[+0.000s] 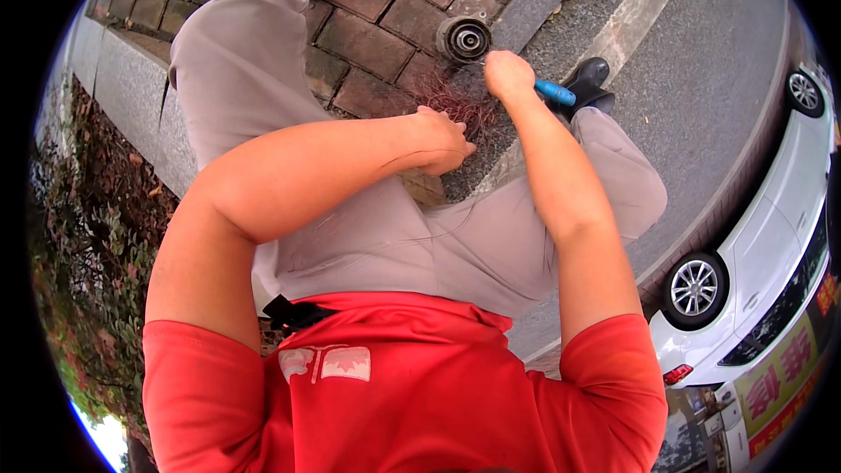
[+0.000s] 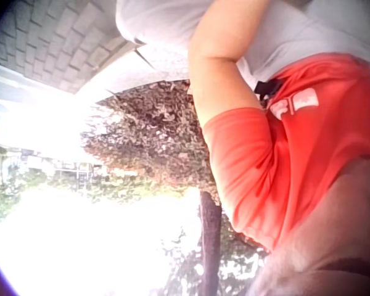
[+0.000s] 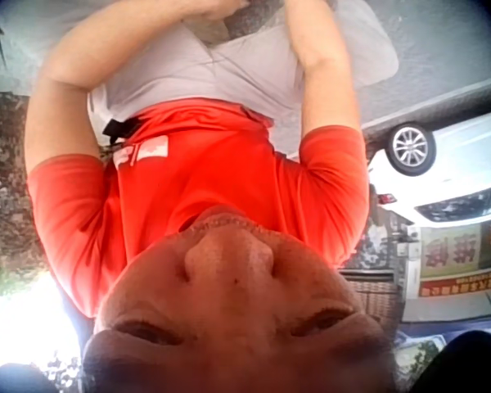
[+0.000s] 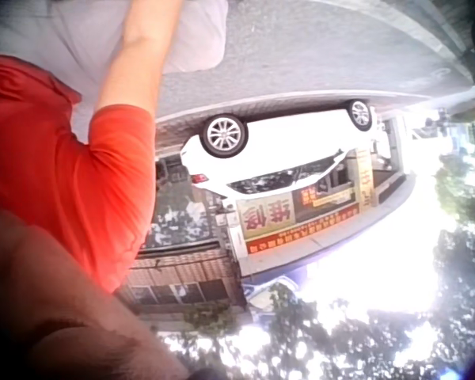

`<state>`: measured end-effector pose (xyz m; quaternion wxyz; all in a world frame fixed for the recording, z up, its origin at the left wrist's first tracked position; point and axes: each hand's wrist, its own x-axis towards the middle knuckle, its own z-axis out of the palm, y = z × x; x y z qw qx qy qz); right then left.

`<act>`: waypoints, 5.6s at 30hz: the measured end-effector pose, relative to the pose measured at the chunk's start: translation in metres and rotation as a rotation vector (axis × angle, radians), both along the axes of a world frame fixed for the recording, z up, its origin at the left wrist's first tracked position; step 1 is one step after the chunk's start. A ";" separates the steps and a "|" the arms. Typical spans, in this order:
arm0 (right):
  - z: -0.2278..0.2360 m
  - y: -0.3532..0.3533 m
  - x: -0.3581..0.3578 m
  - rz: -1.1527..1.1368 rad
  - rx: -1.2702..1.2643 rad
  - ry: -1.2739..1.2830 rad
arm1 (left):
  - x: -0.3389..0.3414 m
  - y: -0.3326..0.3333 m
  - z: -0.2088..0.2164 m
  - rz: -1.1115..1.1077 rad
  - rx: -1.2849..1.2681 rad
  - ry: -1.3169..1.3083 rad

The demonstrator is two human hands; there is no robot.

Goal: The person uses a screwdriver and a hammer to pry and pull copper windings out of a metal housing while sitting on a sidewalk.

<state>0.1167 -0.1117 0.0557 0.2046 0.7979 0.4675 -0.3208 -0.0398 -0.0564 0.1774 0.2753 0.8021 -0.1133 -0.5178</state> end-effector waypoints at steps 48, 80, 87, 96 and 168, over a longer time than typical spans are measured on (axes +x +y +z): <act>-0.030 -0.037 0.019 -0.053 0.167 0.113 | -0.009 0.065 -0.093 0.237 0.164 0.191; -0.004 -0.005 0.034 -0.407 0.211 0.088 | 0.021 0.052 -0.077 0.403 0.187 0.031; -0.001 0.001 0.034 -0.397 0.346 0.079 | 0.019 0.052 -0.091 0.501 0.227 -0.097; 0.035 0.021 0.022 -0.289 0.535 0.125 | 0.033 0.055 -0.102 0.462 0.227 0.058; -0.078 0.010 0.034 -1.458 0.144 0.414 | 0.032 0.007 -0.062 0.837 -0.243 -0.828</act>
